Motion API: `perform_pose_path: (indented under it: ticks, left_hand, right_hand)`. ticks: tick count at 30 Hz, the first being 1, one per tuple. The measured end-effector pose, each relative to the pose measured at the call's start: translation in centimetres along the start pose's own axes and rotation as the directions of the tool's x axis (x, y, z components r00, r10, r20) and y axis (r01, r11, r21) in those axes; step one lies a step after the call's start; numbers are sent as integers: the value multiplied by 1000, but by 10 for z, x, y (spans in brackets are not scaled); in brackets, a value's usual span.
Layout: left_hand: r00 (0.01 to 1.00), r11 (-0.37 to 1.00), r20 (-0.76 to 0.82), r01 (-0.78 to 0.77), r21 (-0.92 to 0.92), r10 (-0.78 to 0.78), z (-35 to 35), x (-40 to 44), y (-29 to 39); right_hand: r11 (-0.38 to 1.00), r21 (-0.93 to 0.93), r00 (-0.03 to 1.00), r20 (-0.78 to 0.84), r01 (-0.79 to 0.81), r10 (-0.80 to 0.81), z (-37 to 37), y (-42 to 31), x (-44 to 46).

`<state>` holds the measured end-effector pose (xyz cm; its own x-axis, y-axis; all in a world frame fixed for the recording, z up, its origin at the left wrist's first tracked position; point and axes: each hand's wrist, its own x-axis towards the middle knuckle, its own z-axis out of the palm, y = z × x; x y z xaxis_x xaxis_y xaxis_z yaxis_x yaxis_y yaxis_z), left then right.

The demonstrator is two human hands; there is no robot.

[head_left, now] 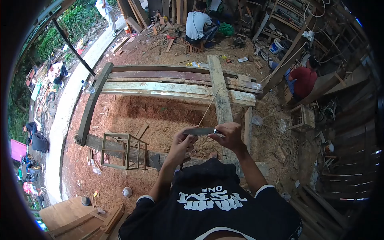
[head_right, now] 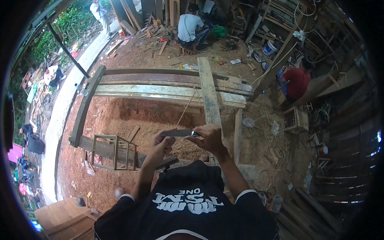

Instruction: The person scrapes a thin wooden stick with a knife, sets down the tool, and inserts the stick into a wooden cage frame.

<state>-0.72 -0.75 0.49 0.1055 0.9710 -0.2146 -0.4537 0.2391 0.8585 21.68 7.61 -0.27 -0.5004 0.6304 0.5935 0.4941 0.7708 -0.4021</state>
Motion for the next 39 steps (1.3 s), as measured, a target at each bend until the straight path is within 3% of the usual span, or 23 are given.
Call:
perform_pose_path:
  ticks: [2,8,17,19,21,22,23,26,30,33,36,37,39]
  left_hand:
    - [1000,999,13,21,-45,-20,-4,-3,5]
    - [999,996,44,-3,-84,7,0,3,4]
    - [1000,995,20,11,-94,-10,-1,10,9]
    - [999,993,27,41,-113,-39,-4,3,15]
    - [996,989,21,88,-117,-86,-10,-13,16]
    - [992,987,9,123,-105,-123,-18,-29,12]
    - [988,984,-4,153,-86,-154,-25,-34,14]
    - [986,996,-156,38,-77,-49,-30,-18,5]
    - [999,982,-29,25,-186,-31,-6,4,14]
    - [998,985,-44,25,-169,-33,-14,14,-8]
    - [999,985,-34,31,-168,-37,-1,11,-12]
    - [998,986,-45,30,-162,-37,3,8,-9]
    - [997,999,-65,-30,-13,29,6,5,-8]
  right_hand:
    - [999,24,999,-44,-25,26,4,-10,1]
    - [991,-107,994,-68,83,-91,1,1,12]
    - [991,-123,995,-71,60,-69,3,5,18]
    - [980,-25,945,-272,-197,183,23,37,8]
    - [895,-124,870,-324,-428,371,-2,83,0]
    - [804,-285,845,-302,-521,440,-21,105,-6]
    - [841,-292,880,-286,-456,378,-25,100,1]
    - [917,-261,945,-207,-302,252,-37,72,-2]
    - [975,0,966,-140,-221,219,5,17,10]
    - [969,163,979,-52,-187,198,14,-23,17]
    - [987,152,995,-85,-43,57,21,-35,20]
    - [982,177,998,21,-61,58,22,-30,16]
    - [981,189,999,29,-36,31,19,-29,18]
